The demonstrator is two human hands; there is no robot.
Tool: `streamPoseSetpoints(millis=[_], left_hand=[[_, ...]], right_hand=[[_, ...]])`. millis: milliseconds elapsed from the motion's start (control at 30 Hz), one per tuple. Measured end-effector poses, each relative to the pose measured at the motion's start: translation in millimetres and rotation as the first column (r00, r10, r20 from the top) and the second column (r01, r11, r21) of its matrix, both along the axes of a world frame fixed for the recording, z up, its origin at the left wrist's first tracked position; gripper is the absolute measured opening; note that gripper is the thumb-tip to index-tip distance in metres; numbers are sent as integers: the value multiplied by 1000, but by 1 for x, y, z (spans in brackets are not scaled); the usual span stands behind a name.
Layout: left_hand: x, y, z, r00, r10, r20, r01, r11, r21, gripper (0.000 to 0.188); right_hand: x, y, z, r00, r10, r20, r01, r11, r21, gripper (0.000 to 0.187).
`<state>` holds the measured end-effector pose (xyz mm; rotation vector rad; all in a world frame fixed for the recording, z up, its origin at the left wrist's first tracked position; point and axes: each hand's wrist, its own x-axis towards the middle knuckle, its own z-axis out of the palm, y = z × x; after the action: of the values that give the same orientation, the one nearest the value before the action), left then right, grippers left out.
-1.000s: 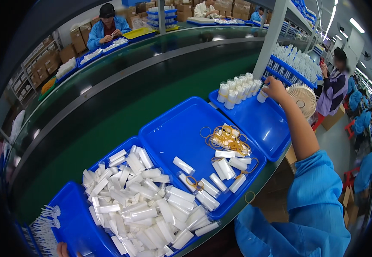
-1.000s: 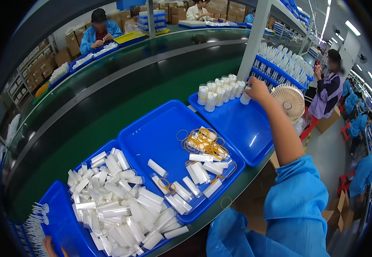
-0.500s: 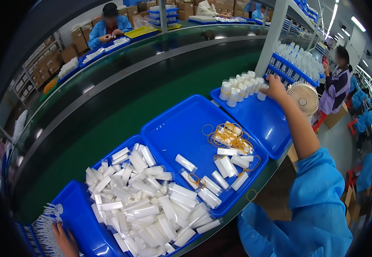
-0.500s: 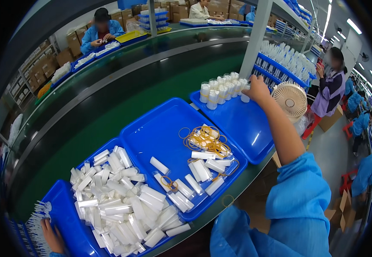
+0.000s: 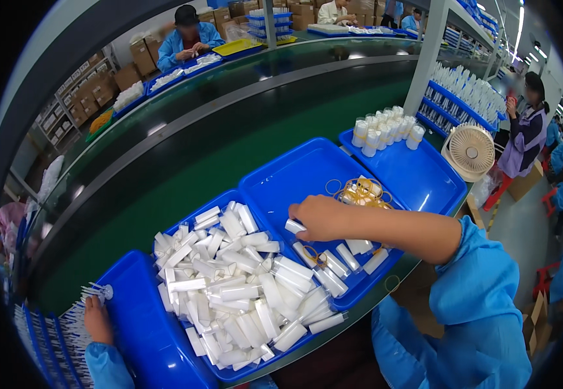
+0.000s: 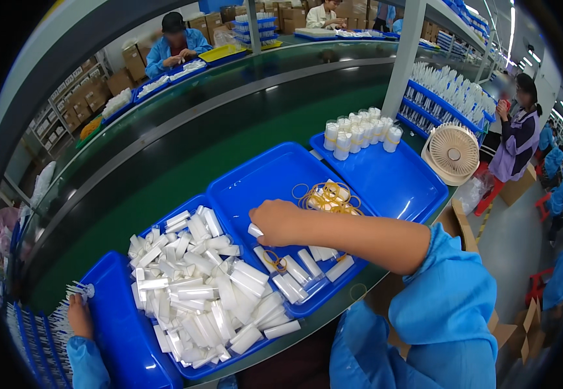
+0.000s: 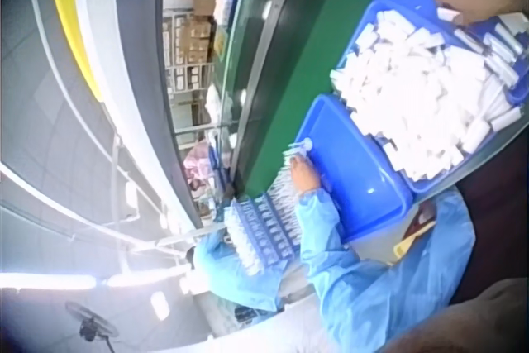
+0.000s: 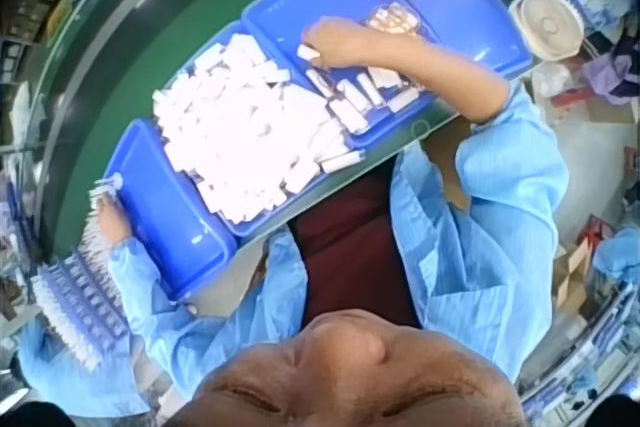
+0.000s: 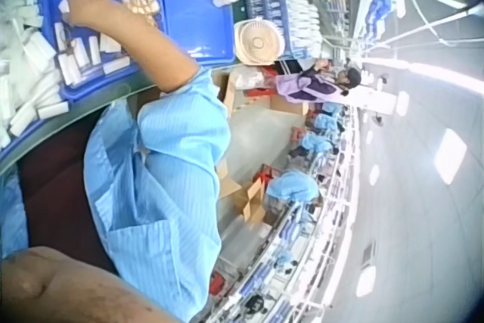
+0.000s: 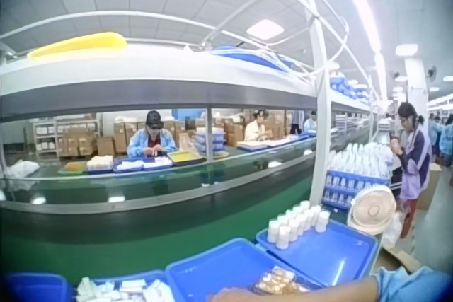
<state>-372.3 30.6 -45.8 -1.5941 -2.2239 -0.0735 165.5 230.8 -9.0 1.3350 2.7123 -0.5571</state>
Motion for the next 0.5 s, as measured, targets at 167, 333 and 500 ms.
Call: streamPoseSetpoints(millis=[167, 333, 500], left_hand=[[74, -17, 54, 946, -16, 325, -36, 988, 152, 11], [162, -97, 69, 438, -460, 772, 72, 874, 481, 27], [295, -83, 57, 89, -617, 782, 104, 787, 609, 25]], right_hand=[[9, 2, -20, 994, 8, -105, 9, 988, 156, 32], [18, -34, 10, 895, -43, -444, 89, 993, 83, 20], [14, -91, 31, 514, -444, -734, -84, 825, -559, 20]])
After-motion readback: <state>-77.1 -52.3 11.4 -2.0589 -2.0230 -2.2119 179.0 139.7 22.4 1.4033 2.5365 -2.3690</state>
